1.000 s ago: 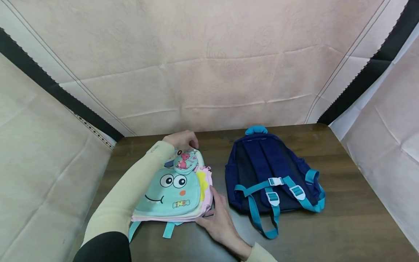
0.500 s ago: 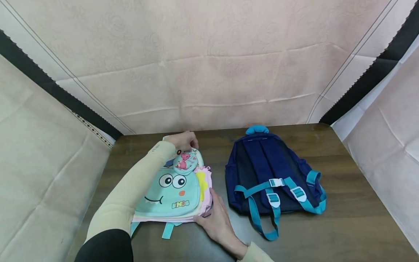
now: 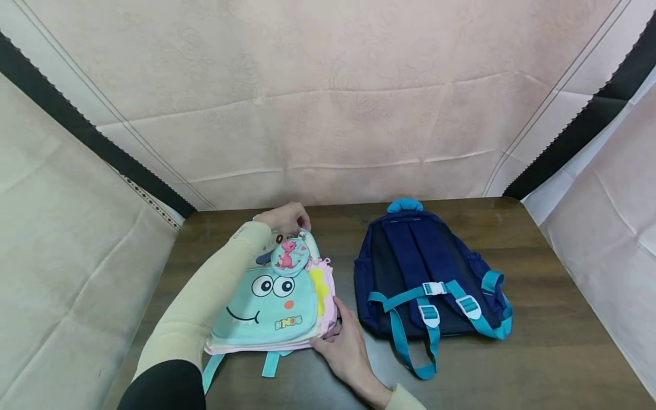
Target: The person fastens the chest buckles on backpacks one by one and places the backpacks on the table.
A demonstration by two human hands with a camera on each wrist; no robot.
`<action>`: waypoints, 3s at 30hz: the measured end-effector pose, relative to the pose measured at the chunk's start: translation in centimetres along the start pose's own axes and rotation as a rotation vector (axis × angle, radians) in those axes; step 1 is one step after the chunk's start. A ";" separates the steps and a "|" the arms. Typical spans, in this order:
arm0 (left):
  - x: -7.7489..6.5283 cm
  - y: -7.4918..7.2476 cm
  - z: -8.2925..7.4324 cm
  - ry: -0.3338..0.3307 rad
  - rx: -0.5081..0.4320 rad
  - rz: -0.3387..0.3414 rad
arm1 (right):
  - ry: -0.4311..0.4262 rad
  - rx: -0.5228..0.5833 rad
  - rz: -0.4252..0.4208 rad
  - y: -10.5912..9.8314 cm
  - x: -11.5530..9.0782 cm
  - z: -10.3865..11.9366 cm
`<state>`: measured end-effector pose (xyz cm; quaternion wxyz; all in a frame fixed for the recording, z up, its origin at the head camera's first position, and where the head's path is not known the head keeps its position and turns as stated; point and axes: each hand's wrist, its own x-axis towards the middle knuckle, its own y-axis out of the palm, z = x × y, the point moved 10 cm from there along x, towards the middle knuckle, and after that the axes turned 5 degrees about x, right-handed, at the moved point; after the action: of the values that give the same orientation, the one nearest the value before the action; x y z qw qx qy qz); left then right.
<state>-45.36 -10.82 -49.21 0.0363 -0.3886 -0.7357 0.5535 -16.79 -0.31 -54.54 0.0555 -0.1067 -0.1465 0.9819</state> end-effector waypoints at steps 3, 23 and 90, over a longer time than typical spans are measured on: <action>-0.3 -0.7 -0.3 0.038 -0.004 -0.025 | -0.024 -0.001 -0.018 -0.3 -0.2 0.4; -2.9 -5.6 -1.6 0.041 -0.202 -0.153 | -0.179 0.068 -0.141 -4.2 -1.7 5.0; -13.7 -10.2 1.0 0.060 -0.494 -0.160 | -0.466 0.325 -0.013 -9.0 -0.5 16.5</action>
<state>-41.75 -20.82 -35.86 0.0057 -0.3428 -0.8755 0.3406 -19.32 3.63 -36.28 0.0429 0.1330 0.0032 0.9902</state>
